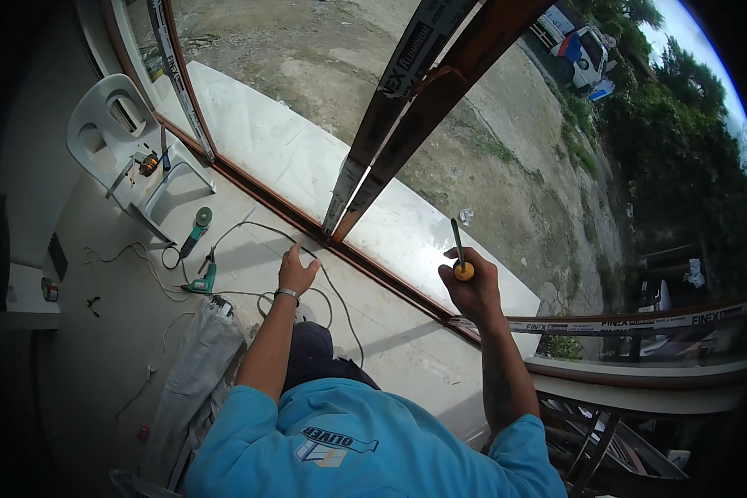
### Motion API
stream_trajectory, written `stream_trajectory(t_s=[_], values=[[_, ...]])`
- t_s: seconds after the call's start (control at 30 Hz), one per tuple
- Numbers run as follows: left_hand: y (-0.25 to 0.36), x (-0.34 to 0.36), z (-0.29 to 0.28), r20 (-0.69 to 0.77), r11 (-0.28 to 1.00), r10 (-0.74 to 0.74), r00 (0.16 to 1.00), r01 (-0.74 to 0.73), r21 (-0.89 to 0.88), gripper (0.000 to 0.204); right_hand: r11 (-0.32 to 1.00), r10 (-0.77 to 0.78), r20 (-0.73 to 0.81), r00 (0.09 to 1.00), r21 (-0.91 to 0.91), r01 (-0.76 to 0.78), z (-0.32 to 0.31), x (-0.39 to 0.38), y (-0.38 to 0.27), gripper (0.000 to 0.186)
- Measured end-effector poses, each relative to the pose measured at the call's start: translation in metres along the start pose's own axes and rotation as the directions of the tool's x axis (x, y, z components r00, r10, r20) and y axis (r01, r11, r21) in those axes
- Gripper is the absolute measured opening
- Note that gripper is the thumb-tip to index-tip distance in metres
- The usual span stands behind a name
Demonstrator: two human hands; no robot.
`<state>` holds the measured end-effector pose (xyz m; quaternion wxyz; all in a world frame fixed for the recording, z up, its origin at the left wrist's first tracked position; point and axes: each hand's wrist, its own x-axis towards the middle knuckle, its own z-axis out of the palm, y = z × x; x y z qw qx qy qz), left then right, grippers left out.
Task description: Installing a handle and lock mechanism onto an aluminum sliding door frame.
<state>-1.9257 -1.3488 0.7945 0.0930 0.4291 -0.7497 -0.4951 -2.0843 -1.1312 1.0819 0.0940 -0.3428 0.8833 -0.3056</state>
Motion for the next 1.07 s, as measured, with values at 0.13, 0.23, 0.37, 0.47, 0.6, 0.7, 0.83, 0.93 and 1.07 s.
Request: stream_trajectory(t_s=[0.13,0.23,0.37,0.47,0.6,0.7,0.83,0.93,1.07], values=[[-0.05,0.004,0.065,-0.007,0.987,0.003,1.0,-0.004,-0.161,0.063,0.773,-0.385,0.092,0.918,-0.512,0.375,0.011,0.116,-0.023,0.026],[-0.084,0.021,0.122,0.055,0.976,-0.072,0.996,0.081,-0.202,0.058,0.561,-0.586,0.104,0.804,-0.664,0.495,0.028,0.173,-0.014,0.032],[-0.142,0.045,0.195,0.129,0.973,-0.08,0.988,0.105,-0.205,0.053,-0.006,-0.744,0.327,0.582,-0.875,0.484,0.058,0.204,-0.011,0.044],[-0.179,0.087,0.25,0.102,0.968,-0.095,0.99,0.116,-0.223,0.048,-0.337,-0.613,0.566,0.552,-0.818,0.466,0.091,0.22,-0.026,0.062],[-0.199,0.146,0.311,-0.097,0.924,-0.083,0.992,0.04,-0.38,0.042,-0.602,-0.257,0.647,0.717,-0.688,0.405,0.131,0.208,-0.053,0.059],[-0.213,0.174,0.35,-0.173,0.88,-0.091,0.981,-0.002,-0.475,0.04,-0.532,-0.468,0.692,0.55,-0.717,0.449,0.094,0.225,-0.008,0.071],[-0.22,0.189,0.393,-0.249,0.886,-0.094,0.964,-0.033,-0.462,0.041,-0.628,-0.528,0.694,0.49,-0.707,0.324,0.096,0.229,0.019,0.069],[-0.22,0.189,0.409,-0.235,0.879,-0.123,0.964,-0.004,-0.477,0.041,-0.526,-0.509,0.571,0.644,-0.799,0.292,0.111,0.226,0.016,0.068],[-0.223,0.2,0.394,-0.219,0.902,-0.166,0.961,0.058,-0.427,0.045,-0.636,-0.442,0.63,0.638,-0.722,0.273,0.104,0.238,0.01,0.074]])
